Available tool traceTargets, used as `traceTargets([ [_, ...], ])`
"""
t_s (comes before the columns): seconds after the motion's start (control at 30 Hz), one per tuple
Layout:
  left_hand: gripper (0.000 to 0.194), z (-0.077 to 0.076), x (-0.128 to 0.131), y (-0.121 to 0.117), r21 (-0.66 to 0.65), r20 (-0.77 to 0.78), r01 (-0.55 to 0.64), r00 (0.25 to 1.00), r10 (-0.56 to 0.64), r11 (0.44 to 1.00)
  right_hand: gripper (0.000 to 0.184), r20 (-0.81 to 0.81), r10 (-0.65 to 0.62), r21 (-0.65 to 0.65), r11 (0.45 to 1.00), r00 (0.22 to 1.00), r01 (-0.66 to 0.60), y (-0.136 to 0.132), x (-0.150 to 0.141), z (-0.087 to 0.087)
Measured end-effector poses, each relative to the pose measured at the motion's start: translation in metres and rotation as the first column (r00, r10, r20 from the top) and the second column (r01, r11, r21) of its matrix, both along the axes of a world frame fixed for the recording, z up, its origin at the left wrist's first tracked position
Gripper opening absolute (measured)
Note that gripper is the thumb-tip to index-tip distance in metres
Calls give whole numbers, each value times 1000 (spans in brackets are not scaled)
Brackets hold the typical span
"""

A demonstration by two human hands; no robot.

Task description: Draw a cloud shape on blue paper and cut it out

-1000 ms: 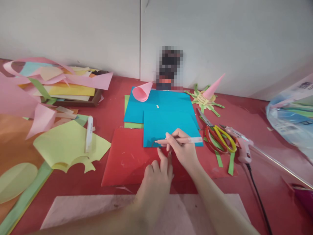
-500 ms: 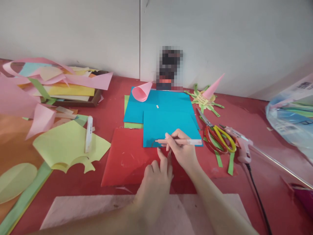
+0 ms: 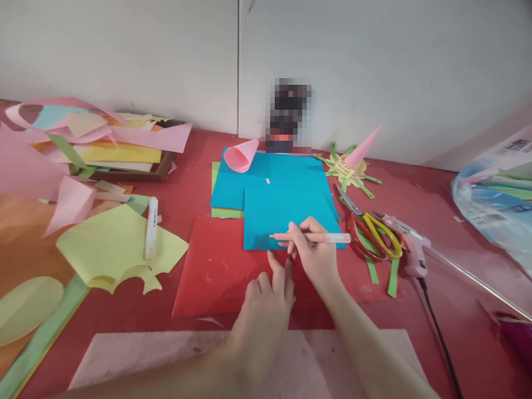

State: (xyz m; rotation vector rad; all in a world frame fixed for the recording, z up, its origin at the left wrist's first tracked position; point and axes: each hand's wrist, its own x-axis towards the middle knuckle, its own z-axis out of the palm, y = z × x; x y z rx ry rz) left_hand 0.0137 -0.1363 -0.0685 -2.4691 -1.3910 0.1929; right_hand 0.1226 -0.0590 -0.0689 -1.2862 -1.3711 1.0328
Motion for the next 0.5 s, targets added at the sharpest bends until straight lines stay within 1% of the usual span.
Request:
traceTargets([
  [0.07, 44, -1, 0, 0, 1, 6, 1, 1000, -1, 1000, 28, 18, 4, 17, 1000, 1000, -5, 0, -1, 0],
  [0.1, 45, -1, 0, 0, 3, 7, 1, 1000, -1, 1000, 28, 25, -16, 28, 1000, 1000, 15, 0, -1, 0],
  [0.2, 48, -2, -1, -1, 12, -3, 2, 1000, -2, 1000, 28, 40, -140, 55, 989, 989, 138, 0, 0, -2],
  [0.27, 50, -3, -1, -1, 11, -9, 2, 1000, -2, 1000, 28, 51, -192, 62, 980, 980, 189, 0, 0, -3],
  [0.33, 50, -4, -1, -1, 13, -4, 2, 1000, -2, 1000, 28, 47, -183, 61, 982, 982, 180, 0, 0, -3],
  [0.43, 48, -6, -1, -1, 23, 7, 3, 1000, -3, 1000, 28, 26, -125, 54, 991, 992, 123, -1, -2, -1],
  [0.5, 48, -6, -1, -1, 20, 7, 2, 1000, -2, 1000, 28, 26, -125, 50, 991, 992, 123, -2, -3, 0],
])
